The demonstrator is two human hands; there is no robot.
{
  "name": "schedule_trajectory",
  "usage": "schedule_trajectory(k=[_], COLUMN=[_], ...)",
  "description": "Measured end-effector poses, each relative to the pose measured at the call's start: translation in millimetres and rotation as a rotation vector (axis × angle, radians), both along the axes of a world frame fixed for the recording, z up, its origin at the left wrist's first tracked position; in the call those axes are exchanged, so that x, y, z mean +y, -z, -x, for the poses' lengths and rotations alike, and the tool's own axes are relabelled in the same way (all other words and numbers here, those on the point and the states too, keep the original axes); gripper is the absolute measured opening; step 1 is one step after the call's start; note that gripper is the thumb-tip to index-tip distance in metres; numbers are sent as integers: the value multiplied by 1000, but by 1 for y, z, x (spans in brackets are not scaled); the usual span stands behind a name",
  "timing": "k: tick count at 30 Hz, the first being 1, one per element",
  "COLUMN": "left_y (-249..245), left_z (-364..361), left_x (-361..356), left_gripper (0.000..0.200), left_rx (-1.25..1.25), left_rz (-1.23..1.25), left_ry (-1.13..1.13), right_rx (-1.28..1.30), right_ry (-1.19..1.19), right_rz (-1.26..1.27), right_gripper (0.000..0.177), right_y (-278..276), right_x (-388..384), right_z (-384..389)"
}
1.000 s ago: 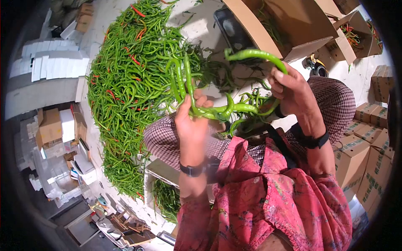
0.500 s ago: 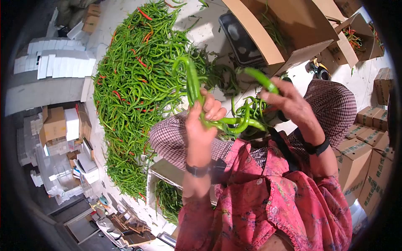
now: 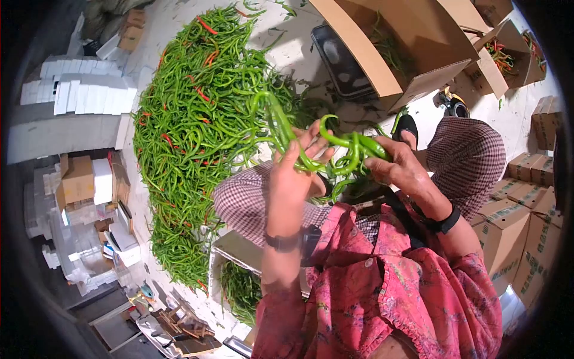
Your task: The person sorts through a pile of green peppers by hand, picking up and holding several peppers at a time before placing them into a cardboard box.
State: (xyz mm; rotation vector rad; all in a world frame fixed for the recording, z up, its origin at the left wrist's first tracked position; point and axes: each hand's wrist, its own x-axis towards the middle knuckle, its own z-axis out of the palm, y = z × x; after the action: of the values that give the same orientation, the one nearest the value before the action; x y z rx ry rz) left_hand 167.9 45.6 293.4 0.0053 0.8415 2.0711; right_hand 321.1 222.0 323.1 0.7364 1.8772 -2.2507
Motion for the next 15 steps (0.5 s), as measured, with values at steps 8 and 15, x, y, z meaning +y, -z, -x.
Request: schedule_trajectory(k=[8,15], left_y=[-14,-54], left_z=[1,-22], left_x=[-22,-8], left_gripper=[35,50], left_rx=[102,339], left_rz=[19,446], left_ry=[-58,-47], right_rx=[-4,7], right_ry=[133,296], right_rz=[-918,-18], right_gripper=[30,30], right_y=[71,-5], right_x=[18,0], right_z=[-19,7])
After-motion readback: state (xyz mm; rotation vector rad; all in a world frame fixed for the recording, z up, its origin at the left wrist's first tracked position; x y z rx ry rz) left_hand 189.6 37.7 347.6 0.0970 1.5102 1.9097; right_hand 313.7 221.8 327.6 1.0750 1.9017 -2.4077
